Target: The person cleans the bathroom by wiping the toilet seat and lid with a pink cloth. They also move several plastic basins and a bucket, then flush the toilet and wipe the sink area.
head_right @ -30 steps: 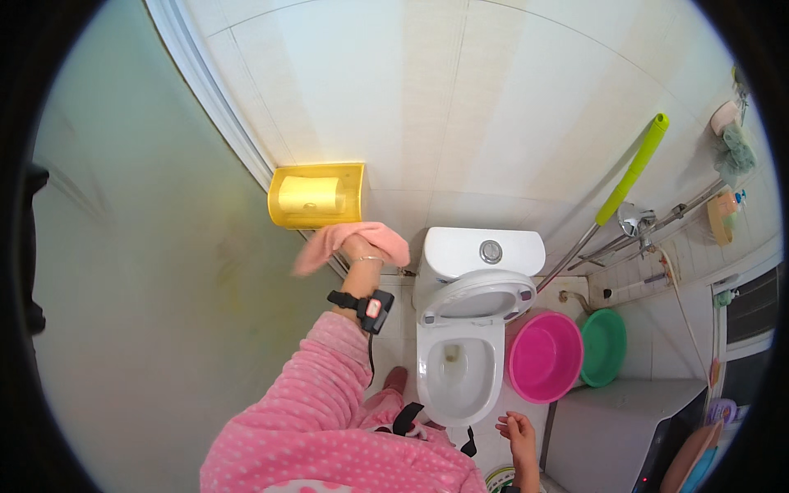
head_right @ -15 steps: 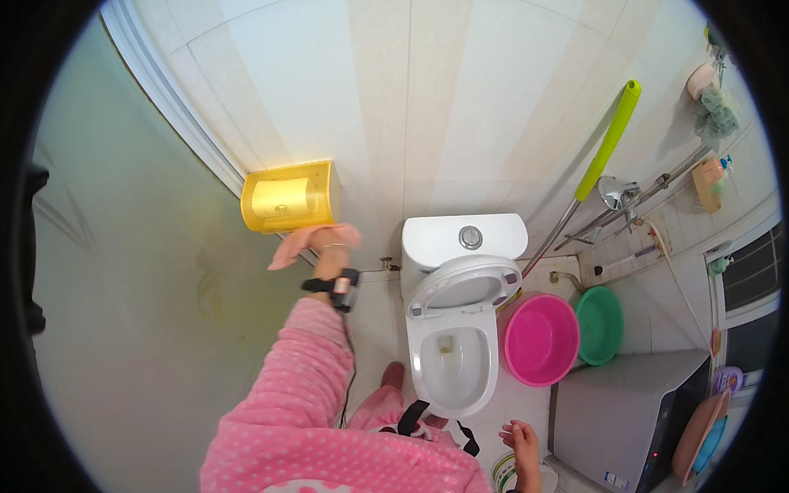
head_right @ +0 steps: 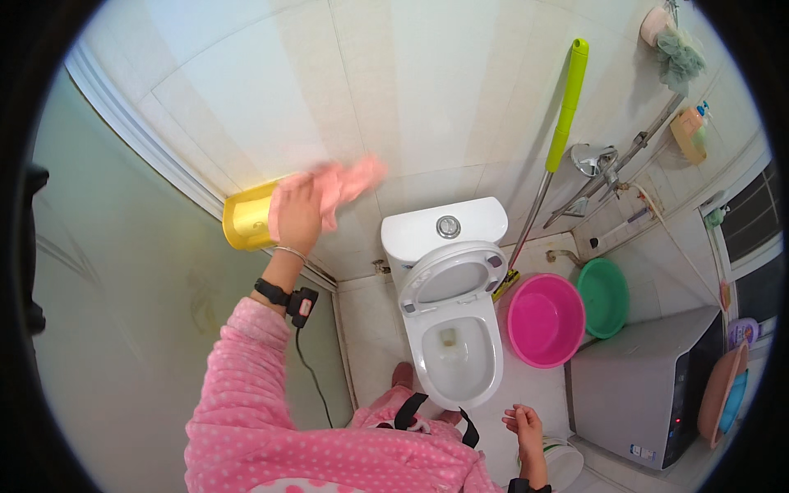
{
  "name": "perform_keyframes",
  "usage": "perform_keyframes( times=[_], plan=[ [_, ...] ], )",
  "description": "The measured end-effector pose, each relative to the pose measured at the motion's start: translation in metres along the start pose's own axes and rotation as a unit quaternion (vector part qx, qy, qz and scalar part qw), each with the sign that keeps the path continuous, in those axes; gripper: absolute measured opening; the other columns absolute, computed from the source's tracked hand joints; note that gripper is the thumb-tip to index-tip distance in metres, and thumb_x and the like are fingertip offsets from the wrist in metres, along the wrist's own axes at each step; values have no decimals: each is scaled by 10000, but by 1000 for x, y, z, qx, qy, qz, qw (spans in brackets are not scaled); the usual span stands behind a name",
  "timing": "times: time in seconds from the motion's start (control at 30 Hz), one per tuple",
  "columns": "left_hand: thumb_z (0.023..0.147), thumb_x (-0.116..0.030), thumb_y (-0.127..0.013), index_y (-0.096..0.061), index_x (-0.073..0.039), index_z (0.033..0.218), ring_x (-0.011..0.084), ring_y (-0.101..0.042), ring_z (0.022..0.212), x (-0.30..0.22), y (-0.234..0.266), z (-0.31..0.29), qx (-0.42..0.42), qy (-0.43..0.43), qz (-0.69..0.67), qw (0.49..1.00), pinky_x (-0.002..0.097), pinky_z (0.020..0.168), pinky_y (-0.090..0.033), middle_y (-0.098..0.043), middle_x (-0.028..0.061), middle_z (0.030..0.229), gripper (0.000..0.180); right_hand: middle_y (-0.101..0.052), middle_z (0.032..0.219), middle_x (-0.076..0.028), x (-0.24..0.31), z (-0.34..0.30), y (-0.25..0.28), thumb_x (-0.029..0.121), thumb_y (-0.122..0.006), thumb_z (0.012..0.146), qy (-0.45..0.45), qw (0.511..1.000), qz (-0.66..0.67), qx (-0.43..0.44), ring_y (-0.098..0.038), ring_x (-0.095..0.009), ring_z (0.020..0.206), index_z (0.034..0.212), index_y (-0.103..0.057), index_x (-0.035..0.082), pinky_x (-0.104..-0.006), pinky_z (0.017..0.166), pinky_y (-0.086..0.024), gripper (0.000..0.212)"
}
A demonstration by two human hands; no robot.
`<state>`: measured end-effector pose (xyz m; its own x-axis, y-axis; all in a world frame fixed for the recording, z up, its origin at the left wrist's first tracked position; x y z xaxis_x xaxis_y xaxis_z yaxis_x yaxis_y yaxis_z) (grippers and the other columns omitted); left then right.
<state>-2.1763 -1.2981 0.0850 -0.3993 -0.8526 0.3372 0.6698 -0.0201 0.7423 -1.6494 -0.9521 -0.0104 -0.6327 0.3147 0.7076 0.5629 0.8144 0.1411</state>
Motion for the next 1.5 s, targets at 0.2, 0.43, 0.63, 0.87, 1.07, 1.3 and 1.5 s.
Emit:
perform_keyframes(
  times=[0.2, 0.43, 0.63, 0.87, 1.07, 1.3, 1.5],
  plan=[
    [804, -237, -519, -621, -110, 877, 252, -565, 881, -51, -30, -96, 233, -98, -5, 968, 369, 768, -426, -603, 71, 817, 178, -633, 986, -101, -6, 2, -14, 230, -484, 941, 33, 998, 23, 54, -634, -181, 830, 1123, -523, 23, -278, 736, -493, 278],
    [795, -213, -563, -527, -60, 1155, 313, -472, 1100, 71, 68, -87, 39, 368, -199, 907, 452, 917, -352, -526, 167, 1137, 393, -634, 992, -111, -16, 5, -2, 228, -494, 934, -17, 1000, 6, 15, -635, -185, 827, 1126, -521, 8, -278, 732, -493, 293],
    [863, -349, -526, -462, -13, 1233, 347, -427, 1155, 135, 30, -48, 8, 405, 28, 914, 468, 931, -330, -480, 167, 1224, 504, -636, 993, -110, 0, 21, -11, 233, -494, 934, 27, 999, -24, 38, -635, -184, 831, 1127, -526, 22, -288, 736, -493, 287],
    [853, -375, -540, -558, 36, 1099, 344, -400, 1180, 114, -11, -116, -85, 438, 64, 893, 488, 942, -310, -464, 167, 1250, 479, -633, 1002, -110, -3, 20, -7, 235, -503, 932, 20, 999, -11, 30, -633, -189, 843, 1129, -525, 21, -289, 748, -491, 292],
    [902, -233, -491, -516, 33, 1061, 398, -545, 754, -14, -65, -184, 246, 416, -280, 830, 442, 708, -454, -569, 244, 992, 311, -629, 1007, -122, -27, 20, 0, 237, -502, 932, -4, 1000, 27, 13, -631, -198, 859, 1136, -511, 2, -287, 748, -500, 311],
    [865, -266, -495, -534, -12, 1142, 380, -470, 1088, -154, -113, -92, 144, 236, -527, 804, 484, 885, -387, -483, 257, 1182, 377, -626, 1019, -140, -53, 8, 22, 243, -492, 935, -28, 998, 34, -55, -641, -213, 859, 1129, -504, -9, -294, 751, -504, 318],
    [858, -345, -476, -517, -14, 1183, 335, -307, 1282, -216, -154, -47, 212, -119, -242, 939, 458, 1036, -268, -399, 179, 1341, 466, -630, 1006, -141, -97, -26, 43, 232, -499, 927, -80, 987, 66, -125, -643, -210, 847, 1116, -513, -9, -285, 728, -500, 307]
  ],
)
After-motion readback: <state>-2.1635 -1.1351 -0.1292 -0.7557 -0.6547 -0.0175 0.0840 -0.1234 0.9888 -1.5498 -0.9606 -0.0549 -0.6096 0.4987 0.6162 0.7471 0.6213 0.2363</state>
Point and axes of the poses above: each hand's wrist, its own z-axis towards the middle knuckle, its own y-axis out of the back of the hand, x = y × z, the point moved 5 cm from there along z, towards the middle knuckle
